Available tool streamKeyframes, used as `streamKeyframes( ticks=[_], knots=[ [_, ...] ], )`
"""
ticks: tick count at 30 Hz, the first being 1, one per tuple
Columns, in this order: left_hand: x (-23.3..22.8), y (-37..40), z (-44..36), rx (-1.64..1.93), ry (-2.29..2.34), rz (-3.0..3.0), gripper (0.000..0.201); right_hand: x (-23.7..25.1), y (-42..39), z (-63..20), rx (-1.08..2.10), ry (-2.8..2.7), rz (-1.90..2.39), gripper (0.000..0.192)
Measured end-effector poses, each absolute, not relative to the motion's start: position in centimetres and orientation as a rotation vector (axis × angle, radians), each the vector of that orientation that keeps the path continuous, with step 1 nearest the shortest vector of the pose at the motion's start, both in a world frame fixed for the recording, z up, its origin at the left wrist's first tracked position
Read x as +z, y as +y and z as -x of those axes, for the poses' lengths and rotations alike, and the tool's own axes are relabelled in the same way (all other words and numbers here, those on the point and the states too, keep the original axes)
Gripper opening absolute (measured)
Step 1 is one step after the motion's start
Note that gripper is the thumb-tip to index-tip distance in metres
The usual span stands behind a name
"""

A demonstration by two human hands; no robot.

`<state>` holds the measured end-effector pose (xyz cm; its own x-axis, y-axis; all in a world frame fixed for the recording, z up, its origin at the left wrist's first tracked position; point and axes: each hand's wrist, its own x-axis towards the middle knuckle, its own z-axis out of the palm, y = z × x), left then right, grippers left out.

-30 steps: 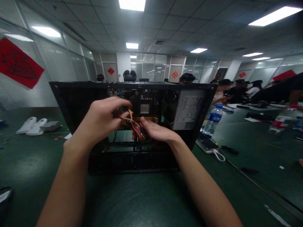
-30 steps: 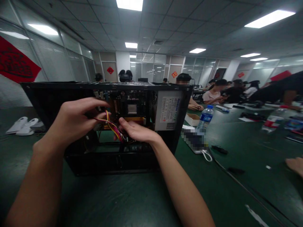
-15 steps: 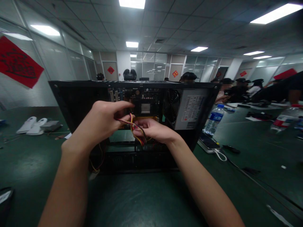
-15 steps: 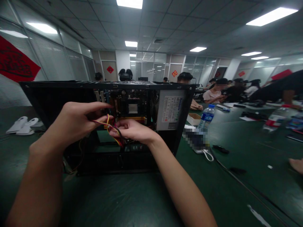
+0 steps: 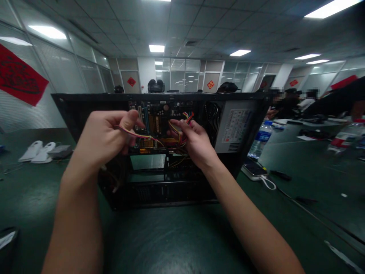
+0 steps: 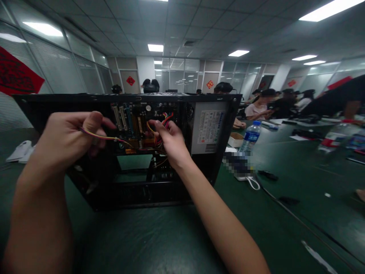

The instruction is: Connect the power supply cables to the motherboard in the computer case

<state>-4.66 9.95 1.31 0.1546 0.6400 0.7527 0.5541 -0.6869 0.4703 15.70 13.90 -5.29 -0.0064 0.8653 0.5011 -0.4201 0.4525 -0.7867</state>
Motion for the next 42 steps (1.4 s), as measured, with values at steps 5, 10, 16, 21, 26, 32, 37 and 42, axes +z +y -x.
streamKeyframes(
  ticks=[5, 10, 16, 21, 26, 32, 37, 42],
  knots=[
    [0.6, 12.0, 5.1, 1.471, 1.404, -2.264, 0.037, -4.3, 12.7, -16.2, 1.029, -1.220, 0.451, 0.043],
    [-0.6, 14.6, 5.6, 1.037, 1.381, -2.768, 0.039, -3.2, 10.7, -17.0, 0.892, -1.330, 0.498, 0.038],
    [-2.3, 14.9, 6.3, 0.129, 1.575, -2.558, 0.056, -3.0, 10.6, -17.9, 0.934, -1.396, 0.577, 0.034],
    [-1.7, 13.3, 6.5, 0.167, 1.408, -2.534, 0.066, -3.7, 11.7, -17.3, 1.166, -1.406, 0.573, 0.035],
    [-0.4, 12.5, 4.9, 0.708, 1.031, -2.364, 0.064, -4.1, 11.9, -16.7, 1.307, -1.339, 0.523, 0.029],
    [-0.3, 12.7, 3.8, 0.823, 0.972, -2.349, 0.033, -4.4, 12.2, -16.6, 1.185, -1.444, 0.577, 0.048],
    [-0.4, 12.8, 3.8, 0.860, 0.916, -2.292, 0.033, -5.2, 13.0, -16.2, 1.062, -1.436, 0.673, 0.060],
    [-0.8, 13.0, 3.2, 0.828, 0.874, -2.304, 0.039, -5.6, 13.4, -15.9, 1.047, -1.384, 0.670, 0.063]
  ],
)
